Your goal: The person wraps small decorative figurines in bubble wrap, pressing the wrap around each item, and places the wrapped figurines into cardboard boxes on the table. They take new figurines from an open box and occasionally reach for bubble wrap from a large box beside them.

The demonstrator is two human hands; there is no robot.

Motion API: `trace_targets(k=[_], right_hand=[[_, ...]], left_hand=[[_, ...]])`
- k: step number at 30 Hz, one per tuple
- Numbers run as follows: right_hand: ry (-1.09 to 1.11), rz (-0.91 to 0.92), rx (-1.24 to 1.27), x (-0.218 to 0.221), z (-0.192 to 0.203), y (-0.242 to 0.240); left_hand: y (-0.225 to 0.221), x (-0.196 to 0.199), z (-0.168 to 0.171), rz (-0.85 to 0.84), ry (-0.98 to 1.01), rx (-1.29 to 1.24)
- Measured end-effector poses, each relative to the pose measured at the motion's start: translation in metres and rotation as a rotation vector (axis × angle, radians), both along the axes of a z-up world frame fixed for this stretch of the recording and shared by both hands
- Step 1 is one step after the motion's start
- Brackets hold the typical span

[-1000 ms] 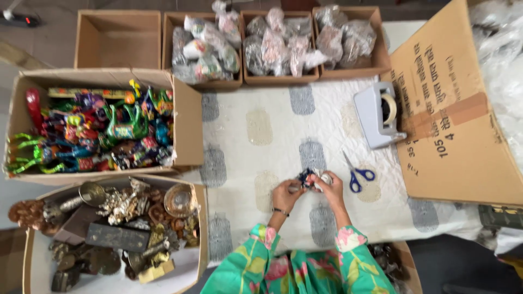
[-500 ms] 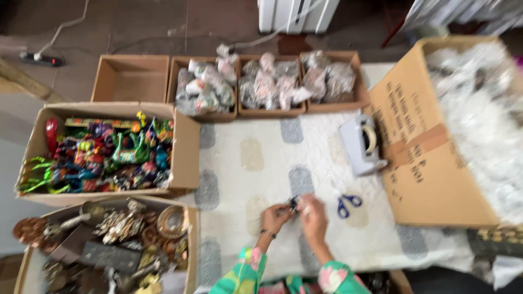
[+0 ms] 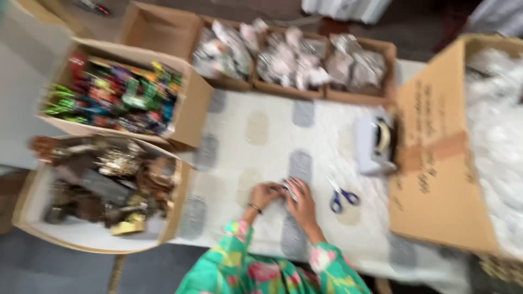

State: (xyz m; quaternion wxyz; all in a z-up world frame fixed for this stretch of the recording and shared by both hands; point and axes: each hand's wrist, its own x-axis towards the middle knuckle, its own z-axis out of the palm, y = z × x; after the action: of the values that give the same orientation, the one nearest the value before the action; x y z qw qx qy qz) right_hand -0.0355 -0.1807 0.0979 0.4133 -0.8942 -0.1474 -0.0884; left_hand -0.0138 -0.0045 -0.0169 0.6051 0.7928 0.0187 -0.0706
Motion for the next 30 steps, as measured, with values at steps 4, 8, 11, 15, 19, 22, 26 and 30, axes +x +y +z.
trace_targets(k=[4,8,11,15,19,22,26,30], right_hand=[[-0.005,-0.003,-0.076,-0.009,-0.002,0.002],[-0.144,-0.015,-0.106,-0.012,-0.009,0.001],[-0.156,-0.034,-0.136,-0.008,-0.012,0.003],[-0.169,-0.048,-0.155,-0.013,-0.016,0.004],[-0.218,-0.043,-0.164,-0.012,-0.013,0.001],[-0.199,-0.045,-0.175,-0.008,-0.011,0.003],[-0.146,-0.043,-0.126,-0.014,-0.017,0.002],[-0.174,-0.035,-0.121,-0.014,-0.010,0.000]], left_hand=[[0.001,-0.005,0.011,0.039,0.106,-0.032],[0.000,-0.007,0.036,0.048,0.165,-0.177],[0.004,0.001,0.044,0.046,0.236,-0.234],[0.003,-0.004,0.047,0.053,0.233,-0.254],[-0.002,-0.002,0.033,0.045,0.246,-0.295],[0.001,0.004,0.038,0.075,0.282,-0.272],[0.002,-0.007,0.024,0.067,0.253,-0.340],[0.001,-0.001,0.022,0.080,0.268,-0.275]])
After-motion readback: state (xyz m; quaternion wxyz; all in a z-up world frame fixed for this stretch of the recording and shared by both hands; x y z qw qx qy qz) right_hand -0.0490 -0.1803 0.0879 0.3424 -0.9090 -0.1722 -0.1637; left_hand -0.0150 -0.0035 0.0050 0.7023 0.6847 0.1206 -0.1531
